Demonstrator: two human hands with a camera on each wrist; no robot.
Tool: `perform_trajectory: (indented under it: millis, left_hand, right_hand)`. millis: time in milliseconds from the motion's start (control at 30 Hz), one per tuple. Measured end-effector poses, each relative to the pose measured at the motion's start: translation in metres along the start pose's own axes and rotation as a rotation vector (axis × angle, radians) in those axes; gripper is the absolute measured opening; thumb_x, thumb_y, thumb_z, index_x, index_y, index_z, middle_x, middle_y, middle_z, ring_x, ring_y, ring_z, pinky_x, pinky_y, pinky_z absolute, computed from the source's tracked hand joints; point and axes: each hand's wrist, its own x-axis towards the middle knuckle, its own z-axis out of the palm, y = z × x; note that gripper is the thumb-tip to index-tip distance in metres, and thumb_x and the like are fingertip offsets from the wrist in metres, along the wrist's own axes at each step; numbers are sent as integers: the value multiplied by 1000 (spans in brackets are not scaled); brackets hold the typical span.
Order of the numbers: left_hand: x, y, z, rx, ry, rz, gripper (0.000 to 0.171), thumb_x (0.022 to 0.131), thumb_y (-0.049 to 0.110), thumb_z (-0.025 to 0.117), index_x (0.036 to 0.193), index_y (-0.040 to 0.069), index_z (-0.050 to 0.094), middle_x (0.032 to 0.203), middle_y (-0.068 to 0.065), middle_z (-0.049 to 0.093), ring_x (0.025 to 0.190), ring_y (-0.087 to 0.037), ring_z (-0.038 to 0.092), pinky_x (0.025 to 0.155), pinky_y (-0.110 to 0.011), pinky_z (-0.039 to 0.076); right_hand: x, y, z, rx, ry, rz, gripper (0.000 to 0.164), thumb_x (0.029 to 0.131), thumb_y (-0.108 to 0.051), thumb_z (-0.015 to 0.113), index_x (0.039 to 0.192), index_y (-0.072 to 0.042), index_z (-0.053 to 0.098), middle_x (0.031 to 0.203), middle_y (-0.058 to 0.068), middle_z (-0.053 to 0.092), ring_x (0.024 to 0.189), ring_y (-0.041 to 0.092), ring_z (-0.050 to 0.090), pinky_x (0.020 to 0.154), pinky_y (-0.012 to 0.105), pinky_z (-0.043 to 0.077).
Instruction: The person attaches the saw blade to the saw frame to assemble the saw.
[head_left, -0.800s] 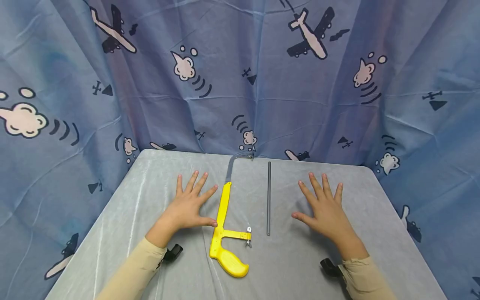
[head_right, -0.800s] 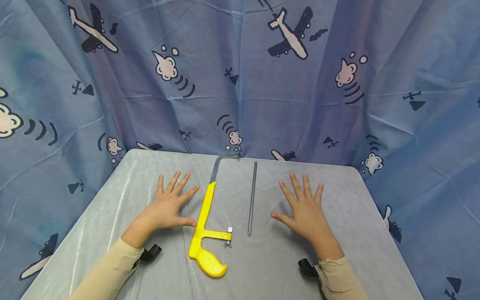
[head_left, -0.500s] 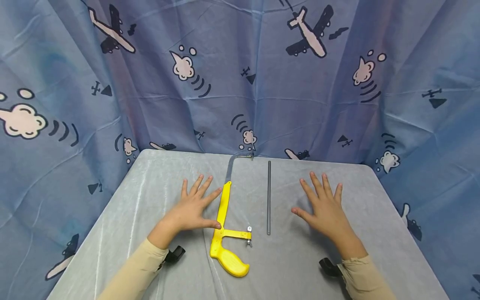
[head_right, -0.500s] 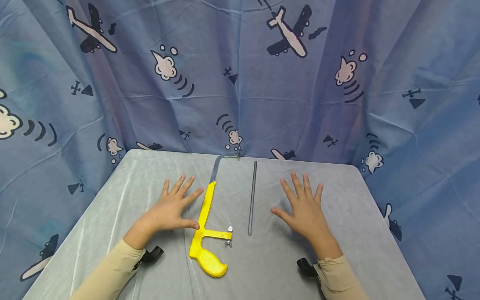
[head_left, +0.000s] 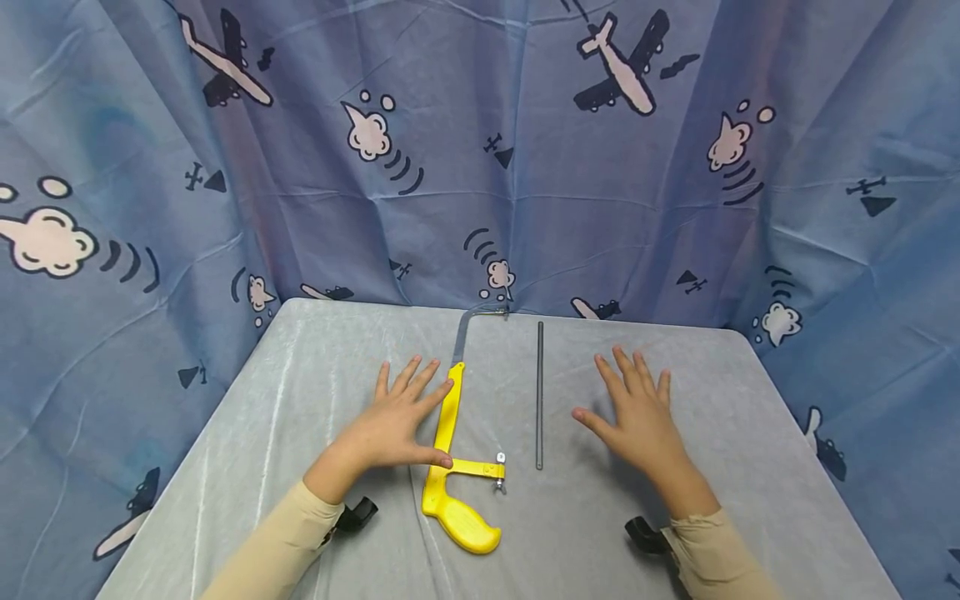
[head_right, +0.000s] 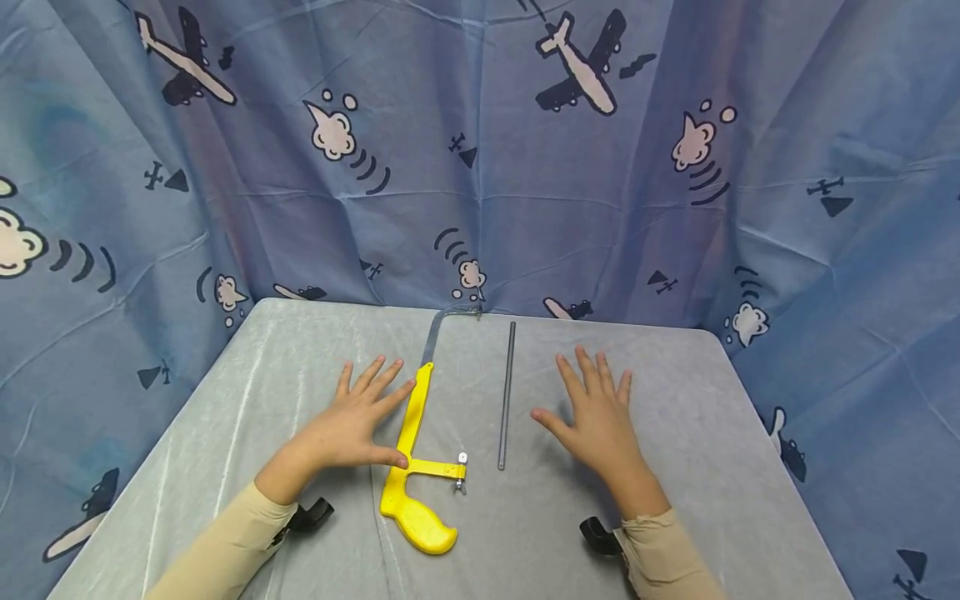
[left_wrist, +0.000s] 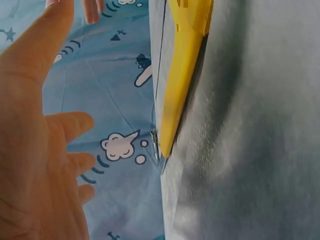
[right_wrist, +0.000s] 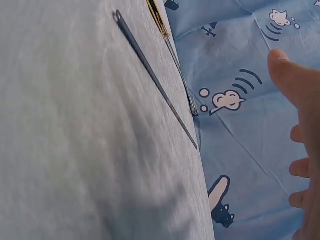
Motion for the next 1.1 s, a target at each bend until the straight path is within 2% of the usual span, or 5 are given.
perform_trajectory:
  millis: [200, 467, 767, 1000, 1100]
  left_hand:
    - [1, 5, 0, 10, 7, 24, 118, 71, 92, 58, 163, 23, 30, 172, -9, 11, 158, -36, 1, 118, -75, 0]
    - [2, 9, 2, -23, -12, 60, 114, 74, 88, 60, 163, 25, 28, 171, -10, 16, 158, -38, 7, 121, -72, 4]
    - [2, 15, 6, -99, -35, 90, 115, 75, 82, 67, 164, 21, 28, 172, -8, 15, 157, -38, 11, 124, -65, 10]
    - [2, 20, 8, -201, -31, 121, 110, 76, 72, 75, 160, 13, 36, 168, -11, 27, 154, -38, 22, 125, -57, 18]
    - [2, 21, 8, -235, -53, 119, 108, 77, 72, 75, 160, 15, 36, 167, -10, 30, 154, -34, 24, 126, -54, 19]
  right_hand:
    - [1, -9, 4, 36, -11, 21, 94, 88, -64, 69, 161, -15, 34, 168, 19, 24, 154, 48, 12, 117, 76, -3]
    - [3, -20, 7, 89, 15, 46, 92, 88, -59, 72, 158, -9, 39, 163, 22, 31, 151, 50, 21, 117, 76, 6]
    - [5, -31, 14, 141, 14, 83, 90, 88, -53, 75, 153, -1, 43, 158, 25, 38, 146, 48, 32, 117, 74, 17]
    - [7, -36, 21, 207, 0, 134, 85, 91, -51, 73, 152, 0, 44, 156, 26, 39, 144, 48, 33, 117, 68, 22]
    - [8, -39, 25, 222, -7, 148, 84, 91, -51, 73, 152, 0, 44, 155, 26, 41, 144, 47, 34, 115, 68, 25]
